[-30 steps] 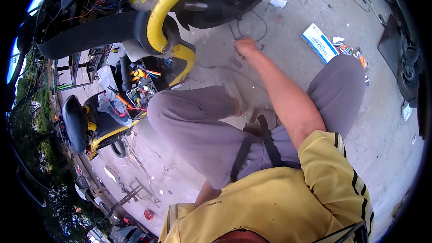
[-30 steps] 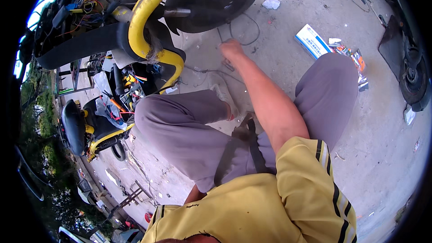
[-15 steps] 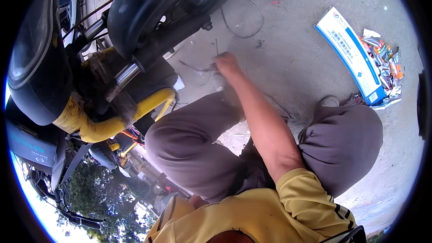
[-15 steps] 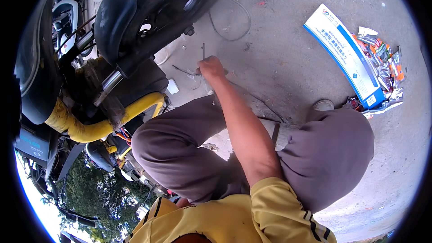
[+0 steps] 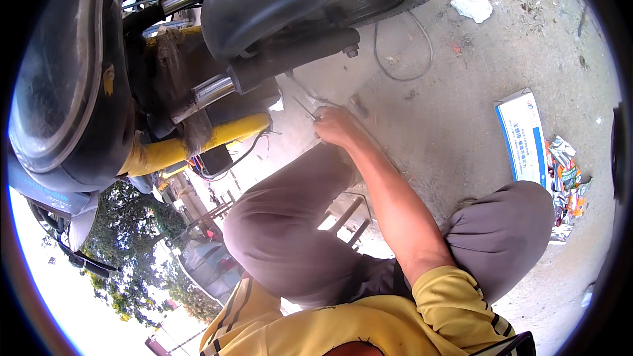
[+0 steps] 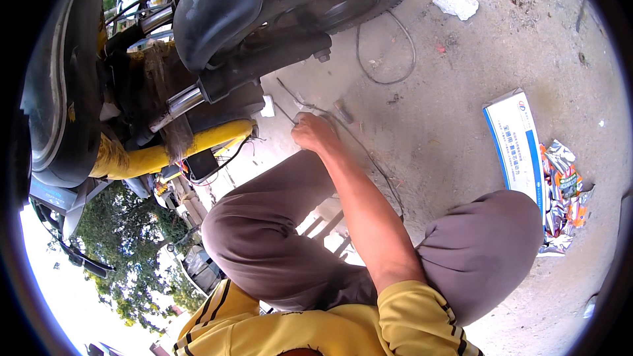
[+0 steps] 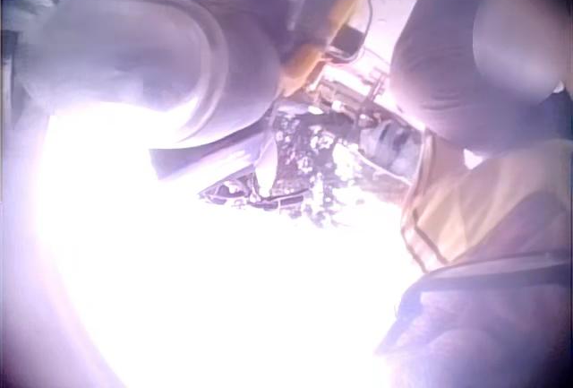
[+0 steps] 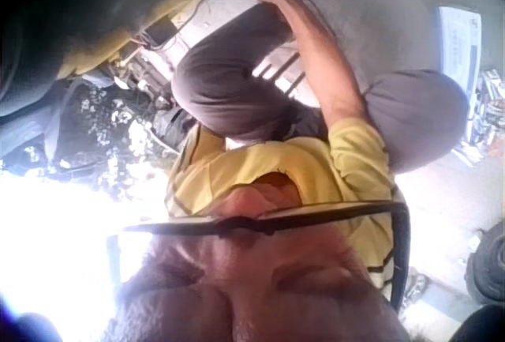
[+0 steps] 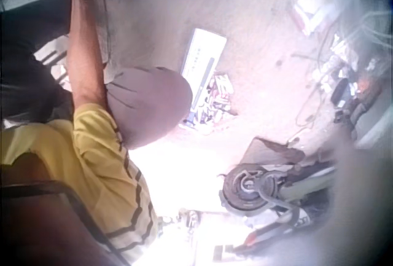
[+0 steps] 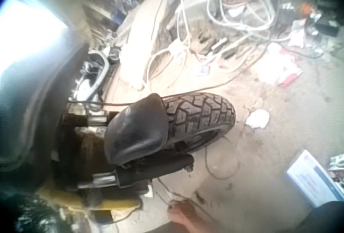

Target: The person sits on the ground and works on the wiring and components of a yellow electric scooter. They manipulate wires near the handlebars and use a screwdriver on the front frame area.

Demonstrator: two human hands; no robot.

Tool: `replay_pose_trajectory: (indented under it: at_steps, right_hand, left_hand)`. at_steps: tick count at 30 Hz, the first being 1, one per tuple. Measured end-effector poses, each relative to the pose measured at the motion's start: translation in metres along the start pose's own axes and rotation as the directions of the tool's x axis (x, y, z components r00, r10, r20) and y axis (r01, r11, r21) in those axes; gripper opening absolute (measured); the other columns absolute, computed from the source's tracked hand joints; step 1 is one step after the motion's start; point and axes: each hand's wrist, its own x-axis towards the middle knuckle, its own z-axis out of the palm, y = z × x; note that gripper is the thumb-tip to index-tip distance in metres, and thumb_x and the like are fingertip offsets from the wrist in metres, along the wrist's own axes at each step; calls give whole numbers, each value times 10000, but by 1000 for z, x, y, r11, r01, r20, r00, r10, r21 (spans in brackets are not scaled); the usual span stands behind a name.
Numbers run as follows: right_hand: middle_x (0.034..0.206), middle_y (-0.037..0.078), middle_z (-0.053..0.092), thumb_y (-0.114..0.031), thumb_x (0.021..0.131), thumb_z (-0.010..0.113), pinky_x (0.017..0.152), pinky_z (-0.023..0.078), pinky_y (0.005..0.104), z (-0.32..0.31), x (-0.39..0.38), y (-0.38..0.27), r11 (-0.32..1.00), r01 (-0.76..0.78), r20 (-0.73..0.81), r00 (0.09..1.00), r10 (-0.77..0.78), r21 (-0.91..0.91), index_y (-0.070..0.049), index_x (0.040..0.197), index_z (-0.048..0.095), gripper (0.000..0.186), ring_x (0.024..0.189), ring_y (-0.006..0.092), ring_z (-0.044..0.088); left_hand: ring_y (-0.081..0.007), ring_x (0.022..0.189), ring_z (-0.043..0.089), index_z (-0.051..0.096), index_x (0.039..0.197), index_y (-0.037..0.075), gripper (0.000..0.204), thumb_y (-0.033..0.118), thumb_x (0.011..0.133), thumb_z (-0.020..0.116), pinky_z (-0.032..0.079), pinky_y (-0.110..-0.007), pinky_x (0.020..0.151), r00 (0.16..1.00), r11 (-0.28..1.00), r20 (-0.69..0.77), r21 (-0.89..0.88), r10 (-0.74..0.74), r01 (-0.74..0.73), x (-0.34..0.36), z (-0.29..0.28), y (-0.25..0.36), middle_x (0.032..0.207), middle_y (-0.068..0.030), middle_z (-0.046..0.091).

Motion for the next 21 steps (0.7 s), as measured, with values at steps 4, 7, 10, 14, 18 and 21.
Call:
replay_pose_trajectory:
  at_steps: [4,7,10,14,18,21]
  right_hand:
    - [999,276,714,-209,868,608,873,532,456,53,4,0,991,21,-93,996,-8,135,-7,1011,711,268,984,395,692]
    - [984,266,716,-304,923,615,862,529,470,48,7,-9,925,-126,-110,978,176,359,10,1063,683,351,968,418,689]
    - [951,270,720,-323,969,616,808,563,473,48,-7,-28,953,-14,-71,997,37,303,-13,1043,682,326,970,425,703]
    - [1093,226,728,-362,959,630,973,532,450,52,-2,-22,975,10,-150,988,24,224,-41,1196,686,403,1075,396,686]
    - [1119,219,720,-287,986,624,958,520,466,31,-10,-19,942,56,-65,997,-37,331,-54,1233,684,344,1091,396,667]
    - [1110,200,699,-200,975,623,900,517,468,42,-2,-6,958,188,-252,959,-131,219,-50,1267,672,332,1043,381,665]
  left_hand:
    - [-218,1156,583,545,1323,-12,334,166,1041,551,463,-338,1007,1000,999,-10,34,-21,21,-1,14,-13,1255,-122,615]
    - [-219,1169,580,542,1332,-14,340,164,1042,551,460,-341,1016,999,996,5,76,42,-42,32,12,6,1267,-123,614]
    - [-221,1183,578,539,1341,-15,346,162,1044,551,458,-345,1025,1000,999,-7,34,13,-13,20,35,-6,1279,-125,613]
    - [-224,1201,574,534,1353,-16,354,159,1046,550,454,-349,1036,1000,1000,-21,21,19,-18,36,51,-5,1295,-127,611]
    - [-226,1219,570,530,1365,-18,363,156,1048,550,451,-353,1048,997,997,-10,20,71,-70,74,60,1,1312,-128,609]
    - [-228,1232,567,527,1375,-19,369,153,1049,550,448,-356,1057,998,998,-6,33,59,-59,78,67,-11,1324,-130,608]
